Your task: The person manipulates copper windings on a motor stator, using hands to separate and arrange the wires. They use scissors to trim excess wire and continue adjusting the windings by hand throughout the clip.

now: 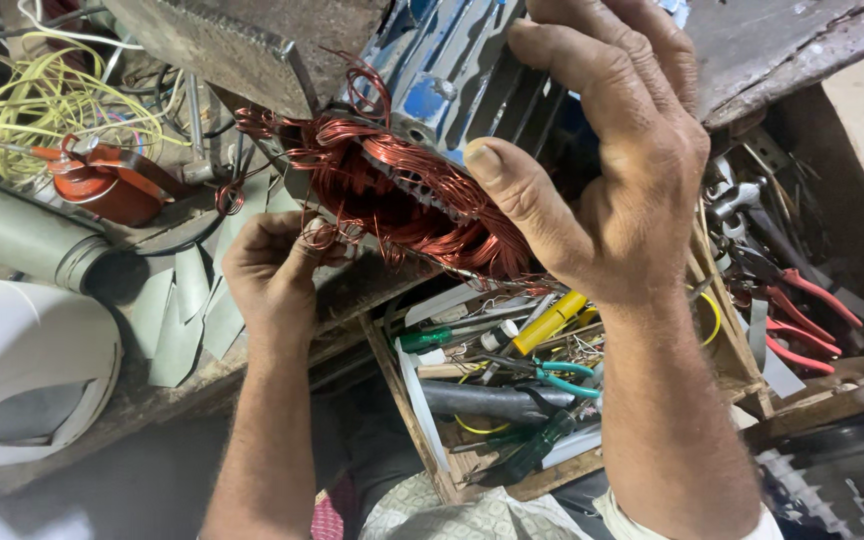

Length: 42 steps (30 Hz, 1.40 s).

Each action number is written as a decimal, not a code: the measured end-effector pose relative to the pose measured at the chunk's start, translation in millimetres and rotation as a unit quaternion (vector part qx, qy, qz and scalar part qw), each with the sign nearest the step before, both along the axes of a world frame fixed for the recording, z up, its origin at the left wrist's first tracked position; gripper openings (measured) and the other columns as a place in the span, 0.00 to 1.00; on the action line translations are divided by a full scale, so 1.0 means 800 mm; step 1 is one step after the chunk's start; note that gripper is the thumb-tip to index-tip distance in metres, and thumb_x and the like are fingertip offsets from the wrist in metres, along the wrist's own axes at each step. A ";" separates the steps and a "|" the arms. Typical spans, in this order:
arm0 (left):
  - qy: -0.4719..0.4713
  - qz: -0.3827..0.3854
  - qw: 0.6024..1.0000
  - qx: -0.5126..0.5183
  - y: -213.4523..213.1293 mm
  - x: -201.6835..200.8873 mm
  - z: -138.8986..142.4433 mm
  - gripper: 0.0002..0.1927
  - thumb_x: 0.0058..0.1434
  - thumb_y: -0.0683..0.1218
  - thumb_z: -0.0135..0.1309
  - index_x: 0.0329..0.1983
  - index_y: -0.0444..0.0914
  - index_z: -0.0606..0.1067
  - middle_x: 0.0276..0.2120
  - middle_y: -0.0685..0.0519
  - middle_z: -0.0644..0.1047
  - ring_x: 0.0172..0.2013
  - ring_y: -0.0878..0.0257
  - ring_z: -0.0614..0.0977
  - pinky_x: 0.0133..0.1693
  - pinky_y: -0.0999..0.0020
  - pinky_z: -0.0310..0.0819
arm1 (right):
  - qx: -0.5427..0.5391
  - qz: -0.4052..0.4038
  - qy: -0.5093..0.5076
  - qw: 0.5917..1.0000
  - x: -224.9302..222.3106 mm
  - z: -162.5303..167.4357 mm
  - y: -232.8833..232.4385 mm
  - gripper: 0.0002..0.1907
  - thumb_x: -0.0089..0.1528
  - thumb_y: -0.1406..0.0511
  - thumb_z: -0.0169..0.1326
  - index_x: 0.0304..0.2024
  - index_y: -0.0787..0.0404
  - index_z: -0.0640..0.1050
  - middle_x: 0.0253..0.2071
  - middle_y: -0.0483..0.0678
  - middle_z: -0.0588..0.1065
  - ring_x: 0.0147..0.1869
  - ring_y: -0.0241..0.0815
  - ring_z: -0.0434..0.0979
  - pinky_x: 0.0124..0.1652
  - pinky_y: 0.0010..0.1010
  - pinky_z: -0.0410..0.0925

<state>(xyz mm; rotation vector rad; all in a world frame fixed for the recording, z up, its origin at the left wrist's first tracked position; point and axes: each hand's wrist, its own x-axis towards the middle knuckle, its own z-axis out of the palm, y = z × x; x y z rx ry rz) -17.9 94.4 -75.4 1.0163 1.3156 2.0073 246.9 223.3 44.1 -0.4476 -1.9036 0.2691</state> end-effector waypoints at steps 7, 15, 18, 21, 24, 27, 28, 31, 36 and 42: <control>0.017 0.046 0.999 0.024 -0.002 -0.008 0.019 0.08 0.67 0.35 0.62 0.47 0.32 0.76 0.38 0.50 0.81 0.38 0.65 0.83 0.41 0.70 0.80 | 0.001 0.002 0.004 1.000 0.001 0.002 0.000 0.26 0.71 0.50 0.66 0.59 0.63 0.78 0.64 0.53 0.76 0.74 0.51 0.69 0.73 0.38 0.59; 0.007 0.032 0.998 0.050 0.006 0.004 0.009 0.09 0.67 0.35 0.59 0.49 0.32 0.75 0.42 0.52 0.81 0.44 0.67 0.83 0.51 0.72 0.79 | 0.013 -0.004 -0.002 1.000 0.001 0.001 -0.001 0.27 0.71 0.49 0.65 0.58 0.63 0.78 0.63 0.52 0.77 0.74 0.50 0.69 0.73 0.39 0.60; 0.047 0.082 0.993 0.064 0.012 0.006 0.002 0.06 0.72 0.35 0.57 0.50 0.30 0.77 0.41 0.53 0.80 0.41 0.69 0.80 0.46 0.76 0.73 | 0.013 0.001 0.003 1.000 -0.001 0.002 -0.001 0.27 0.72 0.48 0.64 0.58 0.63 0.78 0.63 0.52 0.77 0.74 0.51 0.69 0.73 0.40 0.61; 0.073 0.119 0.988 0.069 0.020 0.005 -0.002 0.04 0.71 0.33 0.58 0.48 0.30 0.77 0.41 0.54 0.80 0.42 0.70 0.79 0.47 0.76 0.74 | 0.015 -0.001 0.003 1.000 -0.001 0.003 -0.002 0.27 0.71 0.48 0.62 0.59 0.63 0.78 0.62 0.53 0.76 0.74 0.51 0.69 0.71 0.39 0.60; 0.096 0.135 0.984 0.063 0.024 0.001 0.000 0.04 0.70 0.32 0.58 0.47 0.29 0.77 0.40 0.55 0.80 0.42 0.71 0.78 0.48 0.77 0.73 | 0.021 -0.006 -0.001 1.000 -0.002 0.003 -0.002 0.27 0.72 0.49 0.63 0.58 0.64 0.78 0.62 0.53 0.77 0.72 0.51 0.70 0.72 0.40 0.61; 0.113 0.134 0.983 0.058 0.026 -0.002 0.004 0.03 0.70 0.32 0.58 0.46 0.29 0.78 0.40 0.54 0.80 0.42 0.71 0.78 0.49 0.77 0.73 | 0.022 -0.004 -0.004 1.000 -0.001 0.003 -0.002 0.26 0.73 0.49 0.63 0.58 0.65 0.78 0.61 0.53 0.77 0.72 0.51 0.71 0.72 0.40 0.61; 0.119 0.135 0.982 0.054 0.026 -0.003 0.006 0.04 0.70 0.32 0.59 0.46 0.29 0.77 0.40 0.54 0.80 0.42 0.71 0.78 0.48 0.77 0.73 | 0.020 -0.003 -0.006 1.000 -0.001 0.003 -0.003 0.26 0.73 0.50 0.63 0.58 0.65 0.78 0.61 0.53 0.77 0.72 0.51 0.71 0.72 0.40 0.61; 0.139 0.130 0.981 0.047 0.025 -0.008 0.011 0.04 0.69 0.33 0.59 0.46 0.29 0.77 0.41 0.54 0.80 0.42 0.71 0.78 0.48 0.76 0.75 | 0.010 -0.002 -0.010 1.000 -0.001 0.003 -0.005 0.26 0.73 0.49 0.63 0.58 0.65 0.78 0.62 0.52 0.77 0.73 0.50 0.71 0.71 0.39 0.61; 0.073 0.088 0.992 0.048 0.018 -0.008 0.015 0.04 0.70 0.35 0.59 0.46 0.30 0.79 0.39 0.52 0.81 0.39 0.69 0.80 0.44 0.75 0.76 | -0.003 0.006 0.002 1.000 -0.007 0.008 -0.011 0.27 0.71 0.49 0.61 0.58 0.65 0.78 0.62 0.53 0.77 0.73 0.52 0.70 0.71 0.40 0.61; 0.022 0.031 0.997 0.063 0.008 0.013 0.007 0.13 0.68 0.36 0.61 0.53 0.33 0.73 0.46 0.53 0.80 0.47 0.68 0.81 0.52 0.73 0.77 | -0.016 0.004 0.000 1.000 -0.011 0.016 -0.020 0.28 0.72 0.48 0.61 0.58 0.65 0.77 0.63 0.55 0.76 0.73 0.53 0.69 0.72 0.42 0.60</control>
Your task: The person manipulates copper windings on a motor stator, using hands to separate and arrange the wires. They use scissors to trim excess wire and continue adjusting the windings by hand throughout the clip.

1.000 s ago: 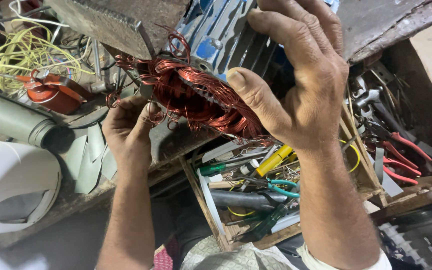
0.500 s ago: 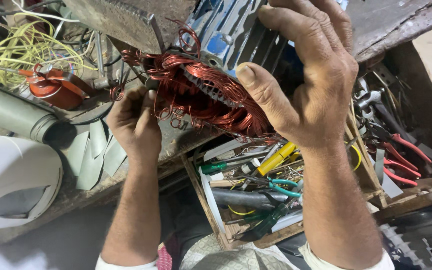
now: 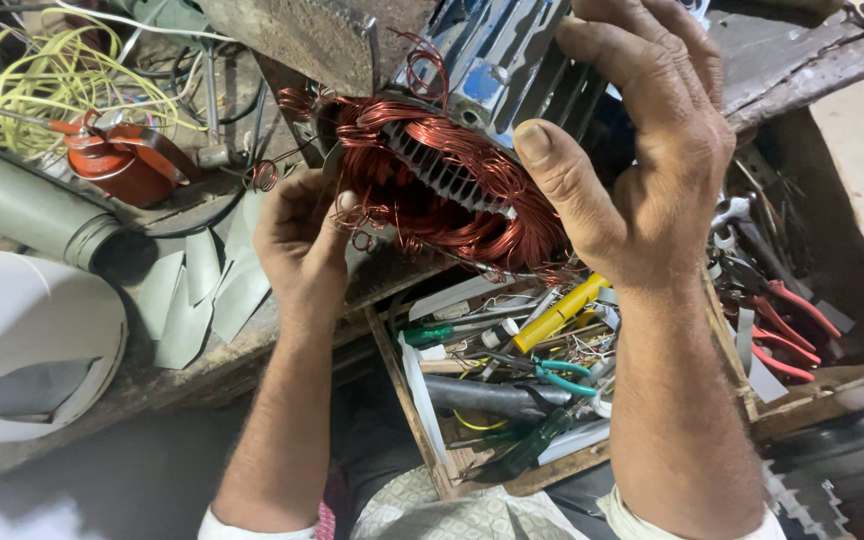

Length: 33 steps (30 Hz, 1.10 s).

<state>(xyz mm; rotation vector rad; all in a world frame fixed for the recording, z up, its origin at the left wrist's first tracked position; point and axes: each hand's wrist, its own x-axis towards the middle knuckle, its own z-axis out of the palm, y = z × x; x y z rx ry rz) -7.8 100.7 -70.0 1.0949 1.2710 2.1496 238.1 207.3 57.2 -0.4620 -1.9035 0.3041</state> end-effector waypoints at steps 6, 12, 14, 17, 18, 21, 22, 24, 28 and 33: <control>0.198 0.144 0.966 0.086 -0.006 0.020 -0.007 0.25 0.63 0.39 0.65 0.60 0.39 0.67 0.59 0.51 0.70 0.60 0.62 0.75 0.57 0.68 0.78 | 0.000 -0.005 0.007 1.000 -0.004 0.001 0.001 0.30 0.70 0.46 0.59 0.59 0.64 0.78 0.64 0.55 0.76 0.73 0.54 0.68 0.72 0.44 0.60; 0.420 0.255 0.871 0.003 -0.018 0.026 -0.005 0.16 0.59 0.37 0.69 0.46 0.38 0.75 0.60 0.43 0.65 0.62 0.55 0.71 0.61 0.58 0.75 | 0.007 -0.004 0.004 1.000 -0.005 0.000 0.004 0.30 0.70 0.45 0.58 0.59 0.63 0.78 0.64 0.54 0.76 0.73 0.54 0.68 0.73 0.44 0.60; 0.436 0.258 0.862 -0.009 -0.018 0.029 -0.006 0.14 0.59 0.36 0.68 0.46 0.37 0.78 0.58 0.44 0.66 0.60 0.54 0.72 0.60 0.57 0.74 | 0.008 -0.003 0.006 1.000 -0.004 0.000 0.004 0.30 0.70 0.45 0.58 0.58 0.63 0.78 0.64 0.55 0.76 0.73 0.54 0.68 0.72 0.44 0.60; 0.408 0.244 0.879 -0.025 -0.016 0.029 -0.008 0.14 0.62 0.35 0.67 0.47 0.37 0.76 0.59 0.46 0.67 0.57 0.56 0.75 0.55 0.64 0.76 | 0.002 -0.003 0.004 1.000 -0.003 0.000 0.003 0.30 0.70 0.45 0.58 0.58 0.64 0.78 0.64 0.54 0.76 0.73 0.54 0.69 0.72 0.44 0.60; 0.390 0.236 0.890 -0.030 -0.016 0.028 -0.010 0.14 0.64 0.35 0.67 0.47 0.38 0.75 0.59 0.46 0.67 0.56 0.57 0.77 0.53 0.67 0.77 | 0.003 -0.003 0.003 1.000 -0.002 0.000 0.003 0.30 0.70 0.45 0.58 0.59 0.64 0.78 0.64 0.54 0.76 0.73 0.54 0.69 0.72 0.44 0.60; 0.341 0.220 0.914 -0.020 -0.017 0.019 -0.013 0.22 0.65 0.35 0.66 0.60 0.35 0.73 0.58 0.48 0.68 0.57 0.57 0.77 0.54 0.69 0.78 | 0.007 -0.003 0.002 1.000 -0.002 0.000 0.003 0.30 0.71 0.46 0.59 0.59 0.64 0.78 0.64 0.55 0.76 0.73 0.54 0.69 0.72 0.44 0.60; 0.309 0.200 0.930 -0.014 -0.018 0.015 -0.014 0.22 0.65 0.35 0.64 0.60 0.34 0.72 0.57 0.48 0.69 0.56 0.59 0.77 0.55 0.69 0.78 | 0.007 -0.002 0.003 1.000 -0.002 0.000 0.003 0.30 0.71 0.45 0.59 0.59 0.64 0.78 0.64 0.55 0.76 0.73 0.54 0.69 0.72 0.44 0.60; 0.244 0.159 0.957 -0.002 -0.018 0.005 -0.015 0.21 0.66 0.35 0.60 0.62 0.33 0.71 0.54 0.49 0.71 0.54 0.63 0.78 0.57 0.69 0.78 | 0.006 0.001 0.003 1.000 -0.002 0.001 0.003 0.30 0.71 0.45 0.58 0.59 0.64 0.77 0.65 0.54 0.75 0.73 0.54 0.68 0.72 0.44 0.60; 0.157 0.082 0.982 -0.058 -0.019 -0.002 -0.018 0.16 0.68 0.35 0.61 0.57 0.31 0.74 0.49 0.50 0.79 0.51 0.65 0.81 0.56 0.70 0.78 | 0.007 -0.006 -0.003 1.000 -0.002 0.001 0.001 0.30 0.71 0.46 0.58 0.59 0.64 0.78 0.65 0.55 0.76 0.73 0.54 0.69 0.72 0.44 0.60; 0.111 0.062 0.991 -0.045 -0.019 -0.002 -0.019 0.12 0.68 0.35 0.59 0.54 0.29 0.75 0.47 0.50 0.80 0.47 0.67 0.81 0.51 0.73 0.77 | -0.001 0.001 0.007 1.000 -0.003 0.001 0.001 0.30 0.71 0.45 0.58 0.59 0.63 0.77 0.64 0.55 0.76 0.73 0.54 0.68 0.72 0.44 0.60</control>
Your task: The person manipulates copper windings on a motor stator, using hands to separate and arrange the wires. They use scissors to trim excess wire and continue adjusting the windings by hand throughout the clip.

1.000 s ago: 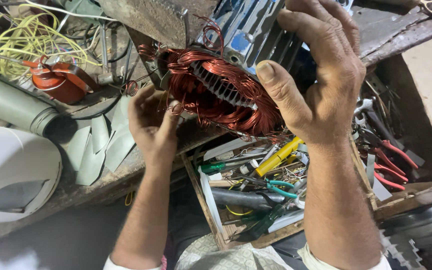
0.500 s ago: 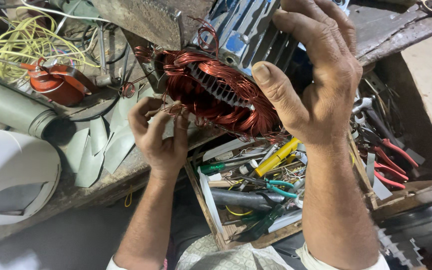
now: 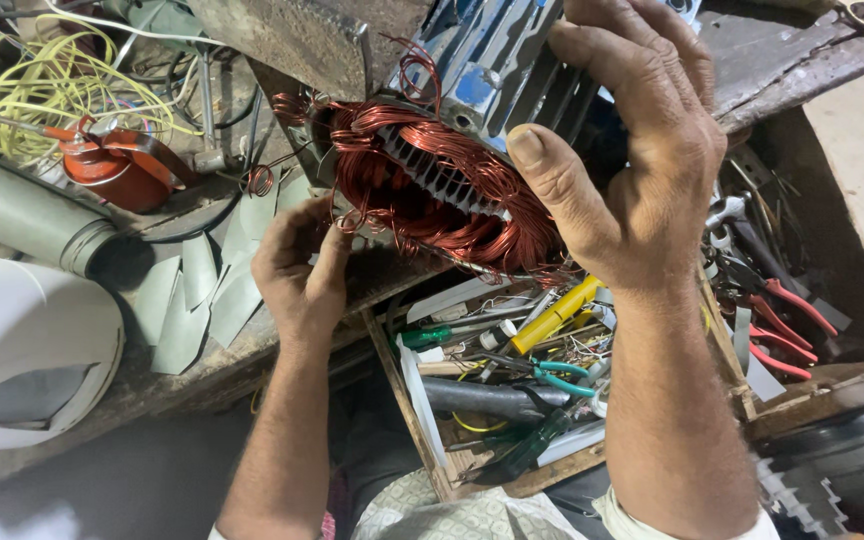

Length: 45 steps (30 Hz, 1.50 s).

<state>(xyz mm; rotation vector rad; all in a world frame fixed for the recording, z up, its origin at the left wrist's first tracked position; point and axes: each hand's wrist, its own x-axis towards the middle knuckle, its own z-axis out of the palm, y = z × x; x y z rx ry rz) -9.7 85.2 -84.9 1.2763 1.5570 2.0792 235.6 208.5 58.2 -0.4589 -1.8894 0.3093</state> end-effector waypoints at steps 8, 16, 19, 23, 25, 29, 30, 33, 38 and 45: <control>-0.024 0.004 0.999 -0.028 -0.002 0.004 0.006 0.10 0.67 0.36 0.59 0.50 0.28 0.77 0.42 0.50 0.81 0.41 0.68 0.81 0.44 0.75 0.78 | 0.014 0.001 -0.001 1.000 0.000 -0.003 0.007 0.30 0.70 0.45 0.58 0.58 0.64 0.78 0.63 0.56 0.76 0.72 0.55 0.69 0.72 0.45 0.59; 0.004 0.034 0.999 0.002 0.005 -0.006 0.027 0.08 0.70 0.37 0.59 0.50 0.29 0.79 0.34 0.53 0.80 0.31 0.71 0.79 0.33 0.77 0.73 | 0.014 -0.003 -0.007 1.000 0.003 -0.004 0.004 0.30 0.71 0.46 0.59 0.59 0.65 0.78 0.64 0.56 0.76 0.73 0.54 0.70 0.72 0.43 0.60; 0.006 0.046 0.999 0.006 0.008 -0.013 0.029 0.06 0.70 0.36 0.60 0.48 0.29 0.79 0.33 0.53 0.80 0.29 0.72 0.78 0.31 0.78 0.72 | 0.024 0.001 -0.004 1.000 0.002 -0.003 0.005 0.29 0.71 0.47 0.59 0.58 0.65 0.78 0.64 0.56 0.76 0.73 0.55 0.69 0.72 0.43 0.60; -0.002 0.047 0.999 0.015 0.011 -0.017 0.016 0.04 0.69 0.35 0.59 0.46 0.29 0.79 0.33 0.54 0.80 0.29 0.72 0.77 0.31 0.78 0.70 | 0.014 0.006 0.000 1.000 0.005 -0.003 0.004 0.29 0.71 0.47 0.59 0.59 0.65 0.78 0.64 0.55 0.76 0.73 0.55 0.69 0.72 0.42 0.61; 0.009 0.045 0.999 0.002 0.009 -0.019 0.007 0.04 0.69 0.34 0.59 0.45 0.28 0.79 0.34 0.54 0.79 0.30 0.72 0.78 0.32 0.78 0.70 | 0.010 0.004 -0.003 1.000 0.005 -0.004 0.004 0.29 0.72 0.47 0.60 0.59 0.64 0.78 0.64 0.55 0.76 0.72 0.54 0.70 0.72 0.42 0.61; 0.023 0.024 0.999 -0.013 0.004 -0.021 -0.005 0.06 0.67 0.32 0.56 0.46 0.28 0.78 0.37 0.54 0.81 0.35 0.71 0.80 0.37 0.78 0.73 | 0.013 -0.003 -0.009 1.000 0.006 -0.006 0.004 0.29 0.72 0.47 0.60 0.57 0.65 0.78 0.62 0.55 0.76 0.73 0.53 0.70 0.72 0.42 0.62; 0.023 0.017 1.000 -0.004 0.004 -0.022 -0.004 0.07 0.66 0.32 0.54 0.47 0.28 0.78 0.38 0.53 0.81 0.37 0.71 0.81 0.39 0.77 0.75 | 0.015 -0.003 -0.010 1.000 0.005 -0.006 0.005 0.28 0.72 0.47 0.60 0.57 0.65 0.78 0.62 0.55 0.76 0.73 0.54 0.69 0.72 0.42 0.62; 0.008 0.043 0.999 -0.018 0.006 -0.022 0.002 0.03 0.69 0.33 0.59 0.45 0.28 0.79 0.34 0.53 0.80 0.31 0.71 0.77 0.33 0.77 0.70 | 0.023 -0.004 -0.011 1.000 0.005 -0.007 0.006 0.28 0.72 0.47 0.59 0.57 0.66 0.78 0.62 0.55 0.76 0.73 0.54 0.69 0.72 0.42 0.62; 0.000 0.028 1.000 0.007 0.008 -0.018 0.019 0.04 0.70 0.34 0.60 0.46 0.29 0.77 0.38 0.53 0.80 0.37 0.70 0.79 0.40 0.77 0.74 | 0.028 -0.010 -0.013 0.999 0.005 -0.005 0.005 0.28 0.72 0.48 0.59 0.57 0.66 0.78 0.63 0.55 0.76 0.73 0.54 0.69 0.72 0.42 0.61; -0.009 -0.030 0.999 -0.012 0.001 -0.024 0.034 0.11 0.64 0.37 0.60 0.48 0.32 0.75 0.43 0.55 0.82 0.43 0.70 0.82 0.46 0.76 0.78 | 0.003 0.000 0.000 1.000 -0.001 0.000 0.000 0.30 0.71 0.46 0.59 0.59 0.64 0.78 0.64 0.54 0.76 0.72 0.54 0.69 0.72 0.42 0.61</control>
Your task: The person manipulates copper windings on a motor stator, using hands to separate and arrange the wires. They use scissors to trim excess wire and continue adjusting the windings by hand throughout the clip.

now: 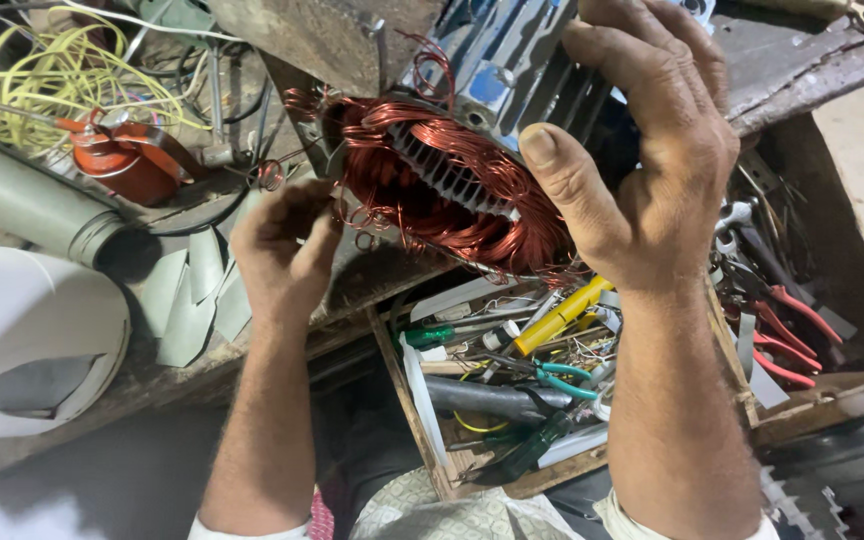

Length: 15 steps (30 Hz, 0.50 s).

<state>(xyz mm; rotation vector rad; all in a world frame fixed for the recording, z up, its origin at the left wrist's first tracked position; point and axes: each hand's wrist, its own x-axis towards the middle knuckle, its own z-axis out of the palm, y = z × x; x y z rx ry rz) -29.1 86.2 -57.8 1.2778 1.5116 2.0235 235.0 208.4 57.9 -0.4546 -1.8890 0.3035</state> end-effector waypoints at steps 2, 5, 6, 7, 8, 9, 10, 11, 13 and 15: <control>0.035 0.025 0.998 -0.042 -0.006 0.003 0.002 0.08 0.66 0.37 0.60 0.47 0.32 0.78 0.39 0.55 0.81 0.39 0.70 0.81 0.44 0.77 0.76 | 0.001 0.001 0.003 1.000 -0.001 0.002 -0.001 0.30 0.70 0.46 0.59 0.59 0.64 0.78 0.64 0.54 0.76 0.72 0.54 0.69 0.71 0.42 0.61; 0.067 0.053 0.996 -0.035 -0.007 0.009 0.009 0.06 0.68 0.37 0.63 0.46 0.31 0.78 0.38 0.54 0.81 0.38 0.71 0.79 0.42 0.77 0.73 | -0.005 0.004 0.002 1.000 -0.001 0.004 -0.004 0.29 0.71 0.46 0.59 0.59 0.64 0.77 0.64 0.54 0.76 0.72 0.53 0.69 0.71 0.42 0.61; 0.075 0.062 0.995 -0.020 -0.007 0.010 0.013 0.07 0.68 0.37 0.64 0.45 0.31 0.78 0.38 0.54 0.81 0.38 0.71 0.79 0.42 0.77 0.72 | -0.007 0.004 0.000 1.000 -0.001 0.004 -0.004 0.29 0.71 0.46 0.59 0.59 0.64 0.77 0.64 0.54 0.76 0.72 0.53 0.69 0.71 0.42 0.61; 0.090 0.061 0.994 -0.007 -0.005 0.009 0.018 0.07 0.68 0.37 0.64 0.47 0.31 0.78 0.39 0.54 0.81 0.39 0.71 0.79 0.43 0.76 0.73 | -0.009 0.005 -0.001 1.000 -0.002 0.004 -0.005 0.29 0.71 0.46 0.59 0.59 0.63 0.77 0.64 0.53 0.76 0.72 0.53 0.69 0.72 0.42 0.61; 0.105 0.059 0.993 0.005 -0.003 0.008 0.023 0.08 0.69 0.37 0.63 0.48 0.31 0.78 0.39 0.54 0.81 0.40 0.71 0.79 0.44 0.76 0.74 | -0.010 0.005 -0.002 1.000 -0.002 0.005 -0.006 0.29 0.70 0.46 0.59 0.59 0.63 0.77 0.64 0.54 0.76 0.72 0.53 0.69 0.71 0.42 0.61; 0.121 0.057 0.991 0.018 -0.001 0.007 0.027 0.08 0.69 0.36 0.63 0.49 0.31 0.77 0.40 0.53 0.81 0.41 0.71 0.80 0.45 0.76 0.75 | -0.010 0.003 -0.004 1.000 -0.001 0.005 -0.007 0.29 0.70 0.46 0.59 0.59 0.64 0.77 0.64 0.54 0.76 0.72 0.53 0.69 0.71 0.42 0.61; 0.152 0.061 0.986 0.023 0.002 0.006 0.031 0.08 0.69 0.36 0.64 0.48 0.31 0.78 0.40 0.53 0.81 0.40 0.71 0.80 0.44 0.75 0.75 | -0.010 0.001 -0.005 1.000 -0.001 0.006 -0.008 0.29 0.70 0.46 0.59 0.59 0.64 0.77 0.64 0.54 0.75 0.72 0.54 0.69 0.71 0.42 0.61; 0.182 0.065 0.981 0.028 0.004 0.005 0.034 0.08 0.69 0.36 0.64 0.48 0.32 0.78 0.40 0.52 0.81 0.40 0.70 0.80 0.43 0.75 0.76 | -0.008 -0.003 -0.007 1.000 -0.001 0.006 -0.009 0.30 0.70 0.46 0.58 0.59 0.64 0.77 0.64 0.54 0.75 0.72 0.54 0.69 0.71 0.42 0.60; 0.198 0.069 0.977 0.029 0.008 0.003 0.035 0.07 0.69 0.36 0.64 0.47 0.32 0.78 0.39 0.52 0.80 0.39 0.70 0.80 0.42 0.74 0.77 | -0.008 -0.003 -0.006 1.000 -0.001 0.007 -0.010 0.30 0.70 0.46 0.58 0.59 0.64 0.77 0.63 0.55 0.75 0.72 0.55 0.69 0.71 0.43 0.60; 0.166 0.069 0.983 0.022 0.013 0.003 0.028 0.05 0.70 0.36 0.63 0.45 0.33 0.78 0.37 0.53 0.81 0.37 0.70 0.80 0.41 0.74 0.77 | -0.007 0.000 0.000 1.000 -0.002 0.006 -0.009 0.30 0.70 0.45 0.58 0.58 0.64 0.77 0.63 0.55 0.75 0.72 0.55 0.68 0.71 0.43 0.59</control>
